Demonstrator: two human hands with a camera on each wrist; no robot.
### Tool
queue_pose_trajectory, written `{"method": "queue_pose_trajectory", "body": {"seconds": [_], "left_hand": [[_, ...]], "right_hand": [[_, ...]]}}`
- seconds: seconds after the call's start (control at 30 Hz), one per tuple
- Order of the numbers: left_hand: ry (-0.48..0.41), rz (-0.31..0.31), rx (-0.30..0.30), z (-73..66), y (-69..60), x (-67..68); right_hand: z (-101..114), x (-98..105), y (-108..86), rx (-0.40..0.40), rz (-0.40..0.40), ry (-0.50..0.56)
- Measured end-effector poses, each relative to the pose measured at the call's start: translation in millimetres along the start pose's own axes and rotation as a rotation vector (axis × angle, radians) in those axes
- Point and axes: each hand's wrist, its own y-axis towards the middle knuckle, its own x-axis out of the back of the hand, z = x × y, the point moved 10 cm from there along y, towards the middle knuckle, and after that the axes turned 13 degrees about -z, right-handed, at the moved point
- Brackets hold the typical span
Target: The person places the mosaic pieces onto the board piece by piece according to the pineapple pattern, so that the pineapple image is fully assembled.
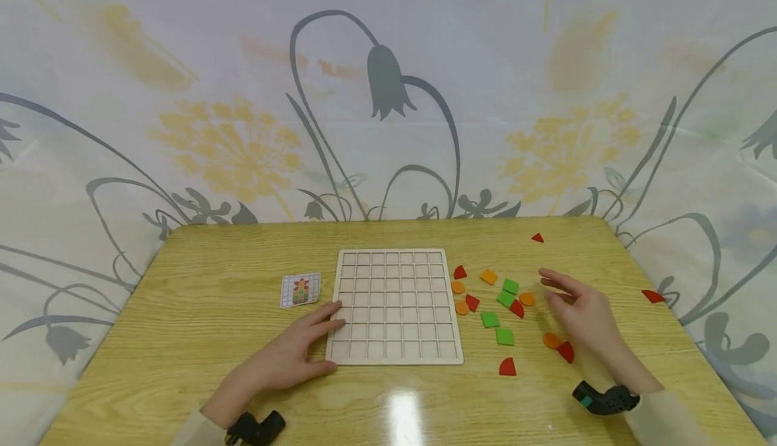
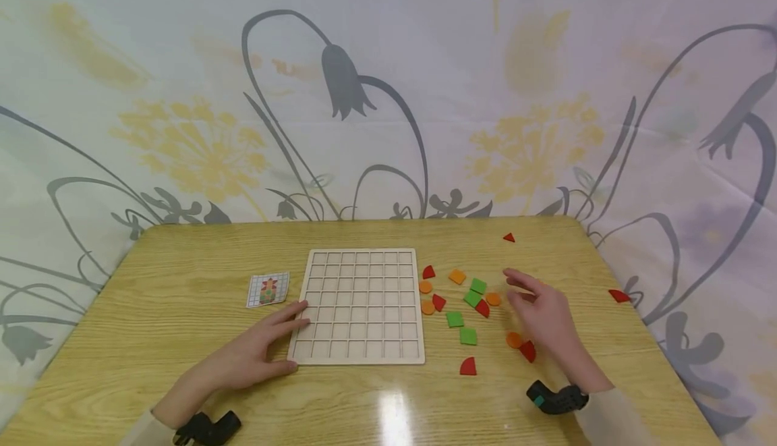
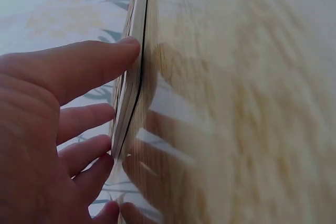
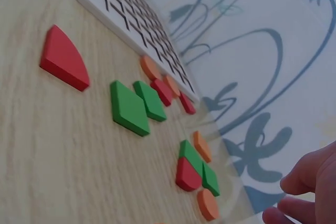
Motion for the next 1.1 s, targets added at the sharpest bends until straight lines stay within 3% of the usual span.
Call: {"method": "queue_pose_trajectory", "body": {"seconds": [0.17,0.53,0.83,1.1], "left_hand": [[0.015,-0.007,-0.014,-3.6,1.5,1.0],[0.041,0.007,-0.044,-7.4,4.4,-1.3],[0.030,0.024,-0.027,-5.6,6.0,-2.4],[0.015,0.040,-0.077,-7.2,4.2,-6.7]], "right_hand": [[-10,11,21.8,0.010,-0.044,-0.053],[-46,8,57.1,-0.121,0.015,-0.025],[-82,-5,85.4,-0.258,0.073,0.139],[-81,-17,95.3,-0.272,0.077,0.166]]}}
